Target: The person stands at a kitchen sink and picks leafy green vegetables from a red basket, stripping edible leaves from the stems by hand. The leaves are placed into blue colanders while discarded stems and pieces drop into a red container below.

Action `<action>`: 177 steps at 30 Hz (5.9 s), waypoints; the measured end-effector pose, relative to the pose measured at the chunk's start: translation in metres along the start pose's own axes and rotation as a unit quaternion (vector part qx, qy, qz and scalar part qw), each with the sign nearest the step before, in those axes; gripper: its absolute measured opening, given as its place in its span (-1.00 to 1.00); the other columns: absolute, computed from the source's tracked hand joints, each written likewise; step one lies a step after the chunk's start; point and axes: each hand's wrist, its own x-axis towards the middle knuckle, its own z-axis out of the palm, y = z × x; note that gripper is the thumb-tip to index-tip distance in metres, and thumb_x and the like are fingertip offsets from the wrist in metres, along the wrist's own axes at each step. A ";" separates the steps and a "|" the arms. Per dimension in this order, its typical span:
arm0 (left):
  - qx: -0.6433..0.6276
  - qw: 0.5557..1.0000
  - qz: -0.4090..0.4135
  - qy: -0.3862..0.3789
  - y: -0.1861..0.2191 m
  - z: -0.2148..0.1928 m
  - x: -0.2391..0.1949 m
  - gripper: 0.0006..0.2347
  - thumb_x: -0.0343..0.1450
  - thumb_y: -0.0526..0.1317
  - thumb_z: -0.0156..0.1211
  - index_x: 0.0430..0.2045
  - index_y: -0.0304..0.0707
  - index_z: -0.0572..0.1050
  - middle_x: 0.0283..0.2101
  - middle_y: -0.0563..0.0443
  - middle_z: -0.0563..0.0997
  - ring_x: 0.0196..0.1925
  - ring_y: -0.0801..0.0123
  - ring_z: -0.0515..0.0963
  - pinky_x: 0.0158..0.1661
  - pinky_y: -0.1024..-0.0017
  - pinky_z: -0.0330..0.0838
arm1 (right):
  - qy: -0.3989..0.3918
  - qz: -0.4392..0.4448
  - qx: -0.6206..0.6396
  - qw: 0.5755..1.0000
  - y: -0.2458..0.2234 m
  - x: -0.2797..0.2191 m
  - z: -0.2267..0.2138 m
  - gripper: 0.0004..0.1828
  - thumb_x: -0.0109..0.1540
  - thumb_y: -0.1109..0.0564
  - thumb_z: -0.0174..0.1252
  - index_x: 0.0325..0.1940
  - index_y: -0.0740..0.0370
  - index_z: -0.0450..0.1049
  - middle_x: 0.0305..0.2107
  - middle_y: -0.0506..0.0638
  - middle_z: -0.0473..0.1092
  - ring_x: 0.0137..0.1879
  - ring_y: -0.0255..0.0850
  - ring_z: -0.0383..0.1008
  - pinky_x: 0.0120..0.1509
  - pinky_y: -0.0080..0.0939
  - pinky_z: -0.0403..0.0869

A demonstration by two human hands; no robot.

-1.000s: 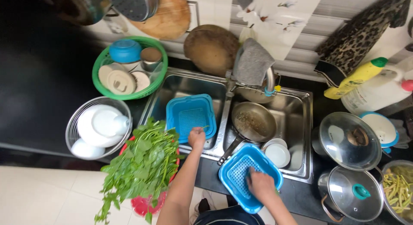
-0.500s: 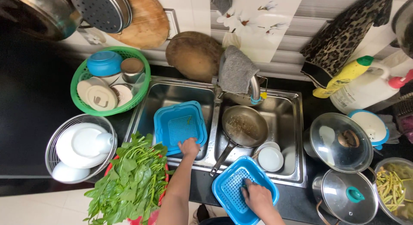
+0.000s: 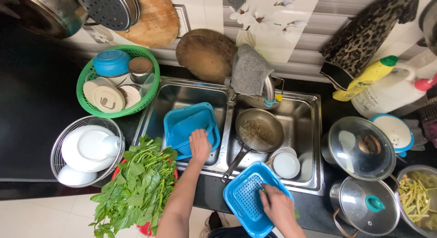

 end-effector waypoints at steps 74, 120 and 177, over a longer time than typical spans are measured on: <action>-0.271 0.942 0.171 0.097 0.090 -0.283 -0.195 -0.71 0.10 -0.46 0.24 -0.31 -0.35 0.60 -0.33 -0.09 0.63 -0.21 0.15 0.67 -0.01 0.14 0.49 | -0.070 -0.310 -0.110 0.942 -0.167 0.185 0.027 -0.67 0.24 -0.12 0.19 -0.06 0.12 0.53 -0.28 0.17 0.53 -0.15 0.09 0.55 -0.08 0.11 0.48; -0.147 0.942 0.296 -0.062 0.098 -0.140 -0.239 -0.61 0.17 -0.37 0.25 -0.09 -0.38 0.53 -0.30 0.01 0.52 -0.25 0.25 0.48 -0.20 0.28 0.26 | -0.162 0.091 -0.121 0.975 0.012 -0.094 -0.005 -0.46 0.15 -0.22 0.23 0.16 -0.03 0.51 -0.01 0.10 0.48 -0.02 0.10 0.57 0.05 0.08 0.53; -0.693 0.641 -0.266 -0.197 0.077 -0.257 -0.095 -0.75 0.38 -0.22 0.36 -0.12 -0.31 0.61 -0.34 0.10 0.66 -0.42 0.60 0.59 -0.39 0.65 0.44 | -0.089 -0.056 0.508 0.855 -0.135 0.010 -0.017 -0.69 0.32 0.13 0.16 0.08 0.33 0.58 -0.11 0.01 0.60 0.07 -0.29 0.56 0.20 -0.30 0.46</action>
